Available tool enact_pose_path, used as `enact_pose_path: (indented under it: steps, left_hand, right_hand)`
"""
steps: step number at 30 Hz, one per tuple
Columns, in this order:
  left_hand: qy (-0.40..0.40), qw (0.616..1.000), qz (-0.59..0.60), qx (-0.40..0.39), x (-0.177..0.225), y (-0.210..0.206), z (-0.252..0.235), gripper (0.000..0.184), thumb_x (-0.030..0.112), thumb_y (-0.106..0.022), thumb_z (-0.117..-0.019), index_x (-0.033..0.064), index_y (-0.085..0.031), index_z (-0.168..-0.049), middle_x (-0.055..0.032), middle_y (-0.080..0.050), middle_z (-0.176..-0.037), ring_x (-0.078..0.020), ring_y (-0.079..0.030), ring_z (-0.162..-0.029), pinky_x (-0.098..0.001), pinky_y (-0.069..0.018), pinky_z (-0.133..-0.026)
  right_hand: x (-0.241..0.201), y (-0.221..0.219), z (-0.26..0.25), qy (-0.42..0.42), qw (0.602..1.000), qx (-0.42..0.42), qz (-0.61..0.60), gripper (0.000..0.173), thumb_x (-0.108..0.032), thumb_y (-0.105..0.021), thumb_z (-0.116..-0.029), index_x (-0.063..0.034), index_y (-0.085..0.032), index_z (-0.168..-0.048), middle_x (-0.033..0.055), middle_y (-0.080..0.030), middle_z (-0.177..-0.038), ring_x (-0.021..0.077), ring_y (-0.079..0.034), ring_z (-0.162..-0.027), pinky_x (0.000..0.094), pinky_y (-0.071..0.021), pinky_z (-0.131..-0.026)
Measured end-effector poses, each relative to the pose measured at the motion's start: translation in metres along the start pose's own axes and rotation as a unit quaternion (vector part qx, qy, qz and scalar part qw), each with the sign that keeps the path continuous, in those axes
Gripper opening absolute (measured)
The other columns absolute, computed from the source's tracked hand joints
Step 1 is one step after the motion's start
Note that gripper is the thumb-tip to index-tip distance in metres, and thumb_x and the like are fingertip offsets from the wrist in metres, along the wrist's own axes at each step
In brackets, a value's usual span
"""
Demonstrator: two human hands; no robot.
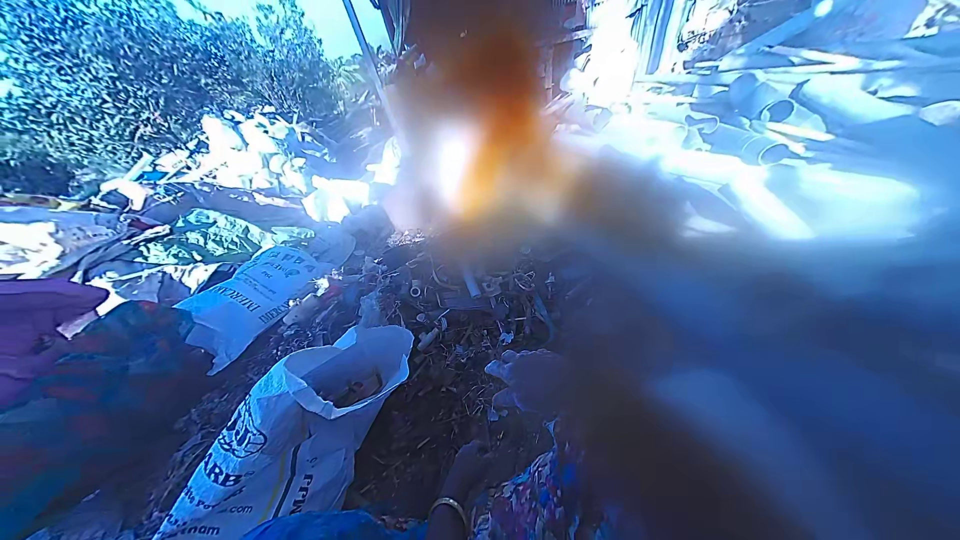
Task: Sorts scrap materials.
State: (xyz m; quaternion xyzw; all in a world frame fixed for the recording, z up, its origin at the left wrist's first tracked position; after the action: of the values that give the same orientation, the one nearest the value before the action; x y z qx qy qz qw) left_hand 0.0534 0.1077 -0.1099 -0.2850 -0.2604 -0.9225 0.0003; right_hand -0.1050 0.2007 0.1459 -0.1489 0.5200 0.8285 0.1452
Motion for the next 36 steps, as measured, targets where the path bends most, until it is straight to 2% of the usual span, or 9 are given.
enact_pose_path:
  steps: [5, 10, 15, 20, 23, 26, 27, 32, 36]
  left_hand:
    - [-0.011, 1.0, -0.019, 0.002, -0.01, -0.004, -0.018, 0.044, 0.023, -0.056, -0.1063, -0.0056, -0.053, -0.14, -0.0286, -0.06, -0.132, -0.0373, -0.061, -0.12, -0.0508, -0.0458, -0.103]
    - [-0.007, 0.999, -0.028, -0.015, -0.004, -0.007, -0.01, 0.044, 0.022, -0.055, -0.1066, -0.005, -0.054, -0.14, -0.028, -0.058, -0.137, -0.0378, -0.057, -0.129, -0.0511, -0.042, -0.109]
    - [-0.027, 0.997, -0.053, -0.04, -0.011, -0.012, -0.025, 0.044, 0.026, -0.055, -0.1065, -0.0039, -0.055, -0.139, -0.0276, -0.058, -0.136, -0.0377, -0.058, -0.126, -0.0511, -0.0426, -0.109]
    - [-0.039, 0.994, -0.081, -0.059, -0.004, -0.01, -0.016, 0.044, 0.025, -0.053, -0.1071, -0.0052, -0.054, -0.139, -0.0281, -0.058, -0.136, -0.0376, -0.058, -0.128, -0.0506, -0.0426, -0.11]
    - [-0.011, 0.994, -0.087, -0.068, 0.018, -0.008, 0.008, 0.045, 0.024, -0.052, -0.1085, -0.0059, -0.051, -0.142, -0.0276, -0.056, -0.141, -0.0369, -0.053, -0.134, -0.0484, -0.0382, -0.113]
    - [-0.021, 0.994, -0.085, -0.061, 0.009, -0.01, 0.003, 0.046, 0.029, -0.053, -0.1072, -0.0042, -0.054, -0.14, -0.027, -0.058, -0.138, -0.0375, -0.056, -0.13, -0.0508, -0.0415, -0.111]
    - [-0.019, 0.994, -0.085, -0.06, 0.011, -0.01, 0.007, 0.047, 0.029, -0.053, -0.1075, -0.0049, -0.054, -0.14, -0.0276, -0.057, -0.139, -0.0383, -0.055, -0.132, -0.0515, -0.0401, -0.112]
    - [-0.017, 0.993, -0.099, -0.061, 0.013, -0.011, 0.005, 0.048, 0.03, -0.053, -0.1078, -0.0051, -0.054, -0.14, -0.0273, -0.056, -0.141, -0.0382, -0.053, -0.135, -0.0513, -0.0376, -0.114]
    - [-0.017, 0.994, -0.091, -0.062, 0.008, -0.012, 0.001, 0.045, 0.027, -0.054, -0.107, -0.0041, -0.056, -0.139, -0.0264, -0.059, -0.137, -0.0376, -0.055, -0.131, -0.0512, -0.0397, -0.112]
  right_hand:
    - [-0.002, 0.0, -0.001, -0.008, 1.0, 0.006, 0.004, 0.053, -0.025, -0.049, -0.1082, -0.0003, -0.041, -0.154, 0.0287, -0.046, -0.152, 0.0448, -0.046, -0.141, 0.0638, -0.0378, -0.11]
    - [-0.005, -0.001, -0.007, -0.011, 1.0, -0.008, 0.019, 0.054, -0.027, -0.048, -0.1088, -0.0017, -0.039, -0.156, 0.0283, -0.045, -0.153, 0.0452, -0.045, -0.141, 0.0645, -0.0378, -0.11]
    - [-0.002, -0.003, -0.011, -0.002, 1.0, -0.01, 0.015, 0.055, -0.027, -0.049, -0.1084, -0.0004, -0.039, -0.155, 0.0294, -0.045, -0.152, 0.047, -0.047, -0.139, 0.0661, -0.0384, -0.108]
    - [0.003, -0.001, -0.016, -0.013, 0.999, -0.027, 0.017, 0.053, -0.026, -0.049, -0.1085, 0.0007, -0.041, -0.153, 0.0283, -0.045, -0.153, 0.0443, -0.046, -0.141, 0.0642, -0.0377, -0.11]
    - [0.007, -0.001, -0.019, -0.024, 0.999, -0.027, 0.015, 0.053, -0.027, -0.049, -0.1084, 0.001, -0.041, -0.153, 0.0283, -0.046, -0.152, 0.0444, -0.045, -0.141, 0.0647, -0.0368, -0.11]
    - [0.009, -0.004, -0.023, -0.012, 1.0, -0.025, 0.013, 0.053, -0.027, -0.05, -0.1076, 0.0002, -0.042, -0.153, 0.0269, -0.047, -0.152, 0.043, -0.046, -0.142, 0.0639, -0.0368, -0.111]
    - [0.01, -0.005, -0.025, -0.008, 1.0, -0.025, 0.01, 0.053, -0.027, -0.051, -0.1075, 0.0001, -0.042, -0.153, 0.027, -0.047, -0.152, 0.0429, -0.046, -0.142, 0.0641, -0.0367, -0.111]
    - [0.007, -0.005, -0.025, 0.001, 0.999, -0.036, 0.0, 0.051, -0.025, -0.05, -0.108, 0.0034, -0.043, -0.15, 0.0301, -0.049, -0.147, 0.0447, -0.053, -0.133, 0.0625, -0.04, -0.107]
    - [0.004, -0.005, -0.025, -0.01, 0.999, -0.043, 0.011, 0.052, -0.026, -0.05, -0.1081, 0.0013, -0.042, -0.152, 0.0284, -0.046, -0.152, 0.0439, -0.047, -0.14, 0.0636, -0.0374, -0.111]
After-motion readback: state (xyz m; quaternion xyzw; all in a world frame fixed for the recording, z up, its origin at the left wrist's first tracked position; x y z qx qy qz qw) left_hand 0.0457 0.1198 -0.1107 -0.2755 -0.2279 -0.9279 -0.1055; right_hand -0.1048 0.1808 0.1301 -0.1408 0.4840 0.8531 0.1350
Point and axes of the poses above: each hand's wrist, its own z-axis away from the middle knuckle, its own y-axis out of the back of the hand, x = y × z, the point moved 2 cm from there along -z, towards the middle knuckle
